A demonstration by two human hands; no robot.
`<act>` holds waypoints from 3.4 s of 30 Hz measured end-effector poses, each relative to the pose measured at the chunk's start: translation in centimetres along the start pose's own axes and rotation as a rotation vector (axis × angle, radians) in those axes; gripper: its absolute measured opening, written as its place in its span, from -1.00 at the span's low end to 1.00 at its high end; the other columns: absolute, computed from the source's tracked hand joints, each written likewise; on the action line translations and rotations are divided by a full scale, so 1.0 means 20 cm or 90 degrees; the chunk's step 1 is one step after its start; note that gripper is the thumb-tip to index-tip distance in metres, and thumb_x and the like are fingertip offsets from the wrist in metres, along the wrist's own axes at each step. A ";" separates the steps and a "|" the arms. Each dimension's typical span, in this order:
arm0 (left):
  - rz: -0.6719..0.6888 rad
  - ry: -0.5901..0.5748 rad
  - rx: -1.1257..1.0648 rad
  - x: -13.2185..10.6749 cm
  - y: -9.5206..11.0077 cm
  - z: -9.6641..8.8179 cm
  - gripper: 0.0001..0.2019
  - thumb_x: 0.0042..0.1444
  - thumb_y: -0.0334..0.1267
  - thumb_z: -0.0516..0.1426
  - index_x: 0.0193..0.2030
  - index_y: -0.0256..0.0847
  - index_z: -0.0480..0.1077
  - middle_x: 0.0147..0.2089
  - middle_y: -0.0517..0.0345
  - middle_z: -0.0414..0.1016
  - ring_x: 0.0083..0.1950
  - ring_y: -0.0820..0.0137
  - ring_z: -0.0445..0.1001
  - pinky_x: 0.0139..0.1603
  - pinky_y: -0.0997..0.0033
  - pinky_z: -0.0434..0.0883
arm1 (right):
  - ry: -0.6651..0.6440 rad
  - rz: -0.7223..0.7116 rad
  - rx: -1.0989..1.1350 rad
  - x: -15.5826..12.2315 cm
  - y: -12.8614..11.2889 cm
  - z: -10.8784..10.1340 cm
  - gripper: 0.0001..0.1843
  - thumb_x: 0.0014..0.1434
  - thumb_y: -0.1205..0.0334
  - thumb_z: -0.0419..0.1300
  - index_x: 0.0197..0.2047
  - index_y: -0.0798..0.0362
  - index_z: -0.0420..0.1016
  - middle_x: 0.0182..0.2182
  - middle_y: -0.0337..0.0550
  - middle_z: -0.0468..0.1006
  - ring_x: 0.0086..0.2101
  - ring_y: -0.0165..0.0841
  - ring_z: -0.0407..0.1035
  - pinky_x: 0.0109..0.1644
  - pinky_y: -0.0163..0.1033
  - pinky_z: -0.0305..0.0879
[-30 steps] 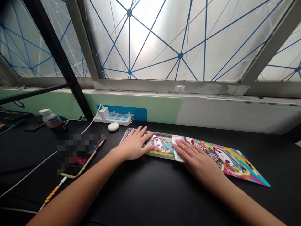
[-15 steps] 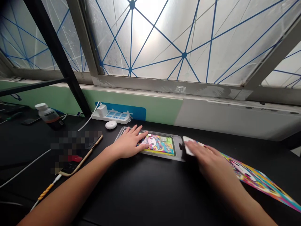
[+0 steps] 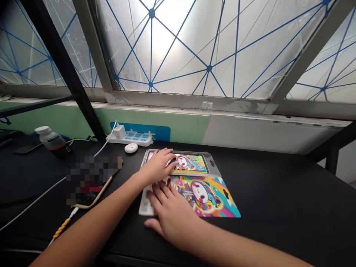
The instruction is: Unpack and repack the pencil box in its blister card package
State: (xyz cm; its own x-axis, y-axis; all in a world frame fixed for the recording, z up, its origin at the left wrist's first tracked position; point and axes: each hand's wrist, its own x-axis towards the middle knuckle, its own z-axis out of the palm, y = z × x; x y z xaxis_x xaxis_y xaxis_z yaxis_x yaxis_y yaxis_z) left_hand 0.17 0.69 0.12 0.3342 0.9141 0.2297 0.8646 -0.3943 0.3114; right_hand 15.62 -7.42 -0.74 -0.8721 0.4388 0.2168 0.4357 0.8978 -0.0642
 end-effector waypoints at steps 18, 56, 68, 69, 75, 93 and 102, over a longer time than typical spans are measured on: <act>-0.006 0.034 0.106 -0.01 -0.01 -0.05 -0.50 0.34 0.13 -0.04 0.22 -0.15 0.34 0.22 -0.06 0.38 0.20 0.09 0.31 0.17 0.09 0.29 | -0.023 0.247 0.047 -0.10 0.88 -0.25 -0.53 0.22 -0.19 0.15 -0.11 0.05 0.52 -0.05 0.08 0.49 -0.06 -0.08 0.41 0.00 0.01 0.39; 0.001 0.161 -0.051 -0.71 0.19 -0.02 -0.31 0.15 -0.14 0.29 0.38 0.04 0.12 0.32 -0.02 0.32 0.31 0.03 0.30 0.24 -0.04 0.38 | 0.232 0.023 -0.124 -0.66 0.32 -0.12 -0.68 0.30 0.34 0.16 0.10 -0.07 0.38 0.10 0.01 0.51 0.12 -0.12 0.39 0.18 0.02 0.37; -0.199 0.071 -0.250 -0.75 0.14 -0.03 -0.05 0.05 -0.10 0.35 0.48 0.10 -0.10 0.34 -0.02 0.28 0.36 0.03 0.24 0.33 -0.03 0.24 | 0.035 0.197 0.081 -0.70 0.41 -0.20 -0.28 0.17 -0.12 0.30 0.33 -0.11 0.25 0.24 0.05 0.42 0.22 -0.02 0.30 0.21 0.08 0.37; -0.200 0.077 -0.252 -0.75 0.14 -0.03 -0.03 0.04 -0.12 0.36 0.48 0.11 -0.11 0.32 -0.02 0.31 0.34 0.04 0.26 0.32 0.00 0.25 | 0.026 0.209 0.105 -0.69 0.41 -0.23 -0.30 0.17 -0.12 0.29 0.31 -0.13 0.30 0.23 0.03 0.44 0.20 -0.02 0.32 0.20 0.07 0.36; -0.233 0.070 -0.266 -0.76 0.17 -0.03 0.10 0.00 -0.06 0.38 0.51 0.15 -0.26 0.25 -0.01 0.35 0.30 0.03 0.28 0.26 0.06 0.25 | 0.029 0.370 0.268 -0.55 0.50 -0.34 -0.50 0.29 -0.24 0.06 -0.11 -0.05 0.62 -0.27 -0.10 0.66 -0.29 -0.16 0.52 -0.24 -0.16 0.44; -0.287 0.079 -0.287 -0.73 0.15 -0.03 -0.42 0.27 0.21 0.03 0.29 -0.08 0.22 0.24 -0.10 0.27 0.29 0.08 0.24 0.30 -0.02 0.21 | 0.100 0.325 0.218 -0.79 0.50 -0.16 -0.32 0.08 -0.24 0.31 0.23 -0.22 0.45 0.25 -0.04 0.39 0.18 0.04 0.33 0.21 0.07 0.35; -0.232 0.081 -0.158 -0.70 0.15 0.00 -0.52 0.33 0.16 -0.01 0.14 -0.11 0.41 0.37 -0.02 0.27 0.41 0.05 0.06 0.35 -0.07 0.16 | 0.036 0.390 0.036 -0.61 0.52 -0.20 -0.41 0.38 -0.20 -0.12 -0.33 -0.04 0.58 -0.06 0.00 0.52 -0.12 -0.11 0.47 -0.07 0.00 0.40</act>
State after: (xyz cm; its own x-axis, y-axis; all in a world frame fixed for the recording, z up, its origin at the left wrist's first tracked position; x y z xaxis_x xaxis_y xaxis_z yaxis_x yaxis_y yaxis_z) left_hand -1.99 -13.36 -2.13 -0.0371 0.9848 0.1699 0.7956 -0.0738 0.6013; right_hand 31.73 -3.51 -0.22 -0.4535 0.8738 0.1755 0.8397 0.4849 -0.2445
